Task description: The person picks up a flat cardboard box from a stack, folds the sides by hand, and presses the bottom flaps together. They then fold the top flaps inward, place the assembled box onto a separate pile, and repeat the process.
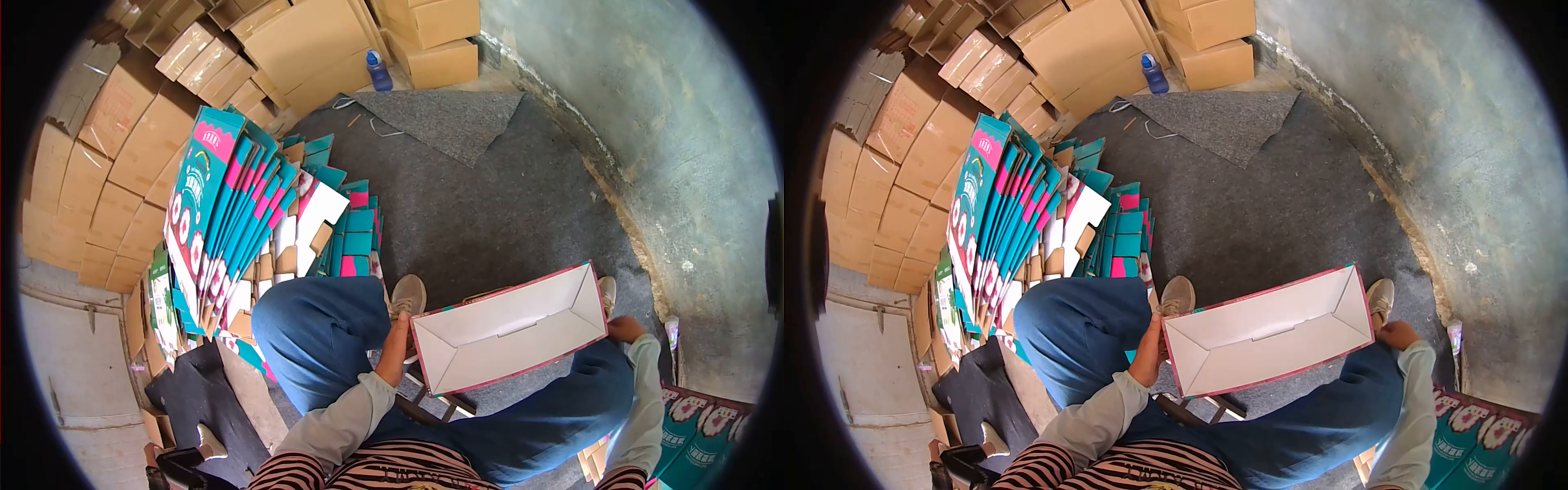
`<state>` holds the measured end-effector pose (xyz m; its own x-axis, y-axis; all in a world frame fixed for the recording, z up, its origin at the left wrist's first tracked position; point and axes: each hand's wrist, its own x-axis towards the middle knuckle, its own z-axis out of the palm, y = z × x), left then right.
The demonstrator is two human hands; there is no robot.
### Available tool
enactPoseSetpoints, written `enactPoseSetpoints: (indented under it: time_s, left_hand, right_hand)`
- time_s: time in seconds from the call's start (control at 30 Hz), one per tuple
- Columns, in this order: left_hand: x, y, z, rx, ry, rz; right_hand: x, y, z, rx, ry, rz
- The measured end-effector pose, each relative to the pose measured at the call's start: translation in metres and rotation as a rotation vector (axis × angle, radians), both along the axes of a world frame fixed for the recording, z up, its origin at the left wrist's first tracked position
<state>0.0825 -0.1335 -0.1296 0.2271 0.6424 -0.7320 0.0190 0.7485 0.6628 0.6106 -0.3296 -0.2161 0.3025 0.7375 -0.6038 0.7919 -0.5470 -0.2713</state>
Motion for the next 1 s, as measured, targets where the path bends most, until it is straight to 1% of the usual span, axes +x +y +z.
enactPoseSetpoints:
  time_s: [0.03, 0.1, 0.17, 0.27, 0.37, 0.4, 0.43, 0.47, 0.57, 0.63, 0.67, 0.73, 0.77, 0.8, 0.83, 0.87, 0.9, 0.93, 1.0]
  left_hand:
    - [0.002, 0.001, 0.002, 0.005, -0.012, 0.020]
    - [0.006, 0.006, 0.005, -0.034, -0.027, 0.054]
    - [0.009, 0.013, 0.007, -0.114, -0.028, 0.081]
    - [0.008, 0.022, -0.014, -0.099, -0.154, 0.115]
    - [-0.005, 0.027, -0.058, 0.695, 0.278, 0.092]
    - [-0.005, 0.031, -0.007, 0.589, 0.175, 0.109]
    - [-0.008, 0.037, 0.059, 0.481, 0.076, 0.127]
    - [-0.021, 0.043, 0.080, 0.501, 0.004, 0.120]
    - [-0.053, 0.060, 0.132, 0.675, -0.026, 0.099]
    - [-0.081, 0.071, 0.151, 0.792, -0.050, 0.108]
    - [-0.100, 0.078, 0.162, 0.836, -0.067, 0.144]
    - [-0.177, 0.122, 0.168, 0.832, 0.042, 0.288]
    - [-0.191, 0.128, 0.190, 0.733, 0.016, 0.516]
    - [-0.268, 0.161, 0.170, 0.744, 0.049, 0.580]
    - [-0.319, 0.172, 0.160, 0.715, 0.233, 0.712]
    - [-0.437, 0.204, 0.125, 0.572, 0.304, 0.695]
    - [-0.529, 0.212, 0.107, 0.415, 0.411, 0.758]
    - [-0.557, 0.202, 0.117, 0.355, 0.646, 0.845]
    - [-0.561, 0.173, 0.160, 0.189, 1.083, 0.750]
  right_hand:
    - [0.006, 0.008, 0.012, -0.023, -0.063, 0.054]
    - [-0.026, 0.050, 0.073, 0.288, -0.051, 0.006]
    - [-0.040, 0.084, 0.094, 0.370, 0.103, -0.076]
    - [-0.079, 0.127, 0.115, 0.349, 0.519, -0.293]
    - [-0.077, 0.144, 0.090, 0.321, 0.448, -0.408]
    - [-0.084, 0.144, 0.095, 0.373, 0.517, -0.544]
    - [-0.100, 0.145, 0.107, 0.422, 0.587, -0.678]
    - [-0.111, 0.145, 0.114, 0.469, 0.659, -0.813]
    - [-0.110, 0.139, 0.120, 0.443, 0.638, -0.596]
    - [-0.109, 0.135, 0.115, 0.498, 0.605, -0.524]
    - [-0.109, 0.134, 0.114, 0.525, 0.590, -0.485]
    - [-0.109, 0.132, 0.112, 0.524, 0.548, -0.442]
    - [-0.105, 0.131, 0.101, 0.521, 0.553, -0.435]
    - [-0.103, 0.131, 0.093, 0.518, 0.563, -0.422]
    - [-0.103, 0.133, 0.090, 0.509, 0.572, -0.434]
    - [-0.103, 0.133, 0.089, 0.500, 0.580, -0.450]
    - [-0.103, 0.132, 0.088, 0.494, 0.585, -0.470]
    - [-0.103, 0.130, 0.088, 0.500, 0.572, -0.469]
    - [-0.105, 0.131, 0.092, 0.508, 0.547, -0.450]
